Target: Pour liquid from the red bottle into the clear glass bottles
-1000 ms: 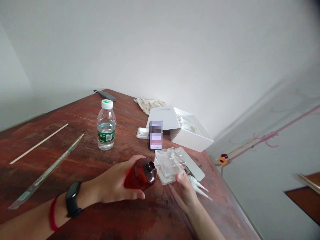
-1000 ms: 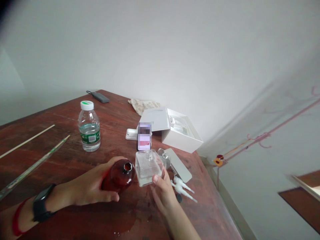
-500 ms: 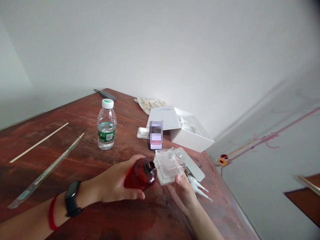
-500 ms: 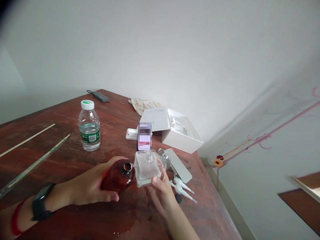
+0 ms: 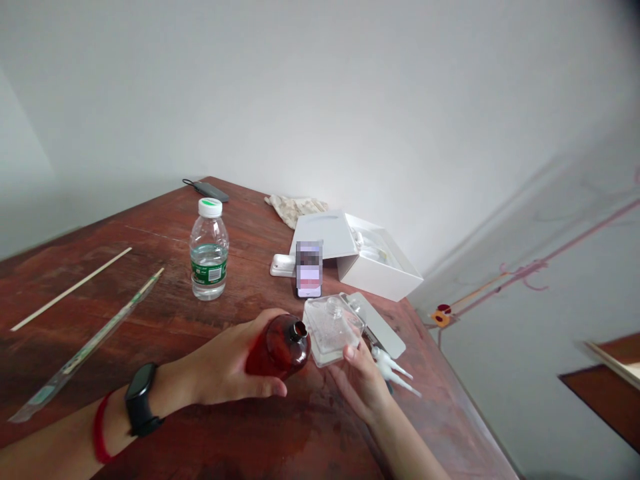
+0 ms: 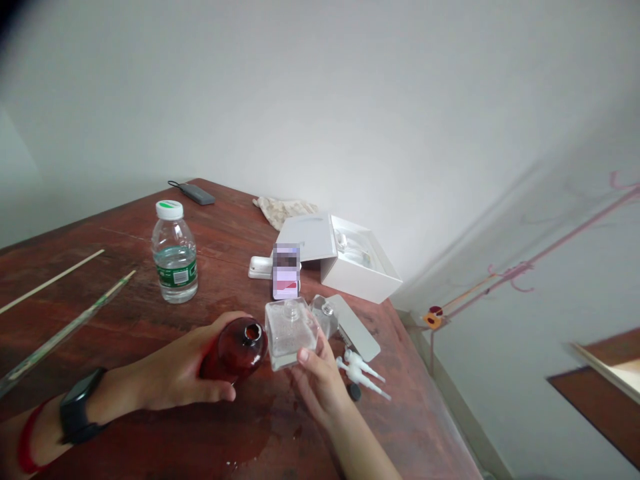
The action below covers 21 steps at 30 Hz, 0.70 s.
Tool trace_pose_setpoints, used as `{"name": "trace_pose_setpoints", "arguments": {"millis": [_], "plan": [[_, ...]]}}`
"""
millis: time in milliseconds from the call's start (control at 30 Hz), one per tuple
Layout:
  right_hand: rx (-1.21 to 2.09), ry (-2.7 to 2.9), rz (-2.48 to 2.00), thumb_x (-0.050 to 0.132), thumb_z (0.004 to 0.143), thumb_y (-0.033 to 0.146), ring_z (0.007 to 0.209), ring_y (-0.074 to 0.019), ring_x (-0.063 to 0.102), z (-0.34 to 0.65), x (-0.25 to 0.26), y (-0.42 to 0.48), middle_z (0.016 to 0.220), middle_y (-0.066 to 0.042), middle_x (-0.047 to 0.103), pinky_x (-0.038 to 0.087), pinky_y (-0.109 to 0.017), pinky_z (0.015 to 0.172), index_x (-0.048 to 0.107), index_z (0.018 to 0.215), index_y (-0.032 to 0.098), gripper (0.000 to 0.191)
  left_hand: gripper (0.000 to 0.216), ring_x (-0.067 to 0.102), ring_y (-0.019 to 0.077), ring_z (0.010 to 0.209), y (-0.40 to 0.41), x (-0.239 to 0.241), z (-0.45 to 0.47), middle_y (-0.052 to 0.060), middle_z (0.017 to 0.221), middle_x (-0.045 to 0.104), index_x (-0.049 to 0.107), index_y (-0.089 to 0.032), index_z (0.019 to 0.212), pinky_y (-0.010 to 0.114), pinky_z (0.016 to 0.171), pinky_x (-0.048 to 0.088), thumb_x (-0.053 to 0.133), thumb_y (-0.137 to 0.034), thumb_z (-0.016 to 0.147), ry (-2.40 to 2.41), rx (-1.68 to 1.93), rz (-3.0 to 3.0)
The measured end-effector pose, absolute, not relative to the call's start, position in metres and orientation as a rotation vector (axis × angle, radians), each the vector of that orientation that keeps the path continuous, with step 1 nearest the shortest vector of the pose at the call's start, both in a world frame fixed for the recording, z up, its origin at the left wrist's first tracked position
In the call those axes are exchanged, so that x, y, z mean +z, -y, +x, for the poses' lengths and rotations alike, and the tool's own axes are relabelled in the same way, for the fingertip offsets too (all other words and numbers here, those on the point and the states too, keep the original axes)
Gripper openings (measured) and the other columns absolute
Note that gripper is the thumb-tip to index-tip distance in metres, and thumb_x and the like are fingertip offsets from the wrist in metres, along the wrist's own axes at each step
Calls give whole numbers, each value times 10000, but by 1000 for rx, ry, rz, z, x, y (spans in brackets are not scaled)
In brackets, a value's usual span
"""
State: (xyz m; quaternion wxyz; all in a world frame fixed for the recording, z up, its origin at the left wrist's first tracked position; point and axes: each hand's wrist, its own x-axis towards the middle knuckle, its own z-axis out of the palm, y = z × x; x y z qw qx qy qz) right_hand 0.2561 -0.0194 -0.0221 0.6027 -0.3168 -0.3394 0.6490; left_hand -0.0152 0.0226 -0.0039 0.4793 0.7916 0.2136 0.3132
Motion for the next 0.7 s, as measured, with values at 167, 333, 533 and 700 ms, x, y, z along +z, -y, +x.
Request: {"name": "trace_pose_setpoints", "arguments": {"millis": [167,333,533,700], "plan": [[1522,797,-728,1007,691,280,1114,-268,776,259,-23,18,1265,-58,820,597,-383,1021,618,1477,313,878,791,693,355,1260,-22,-5,-15,105,1389,689,481,-257,1473,473,1106,541,852,-603,866,-540,759,1924],[1516,792,-736,1007,679,272,1104,-275,780,255,-20,19,1254,-64,824,600,-396,1021,624,1467,306,877,812,692,362,1265,-22,-4,-15,112,1391,690,492,-252,1477,465,1109,543,852,-628,854,-550,762,1927],[1488,768,-770,1020,650,300,1085,-275,787,253,-16,21,1233,-58,834,604,-389,1008,652,1440,319,871,838,695,366,1255,-21,-1,-14,133,1397,688,462,-235,1502,470,1094,550,833,-637,867,-541,763,1915],[1510,783,-770,1008,676,300,1123,-268,778,255,-17,22,1272,-39,821,591,-387,1037,668,1424,352,824,854,680,373,1284,-21,-1,-14,134,1429,673,458,-248,1514,483,1114,536,839,-642,859,-548,776,1913]]}}
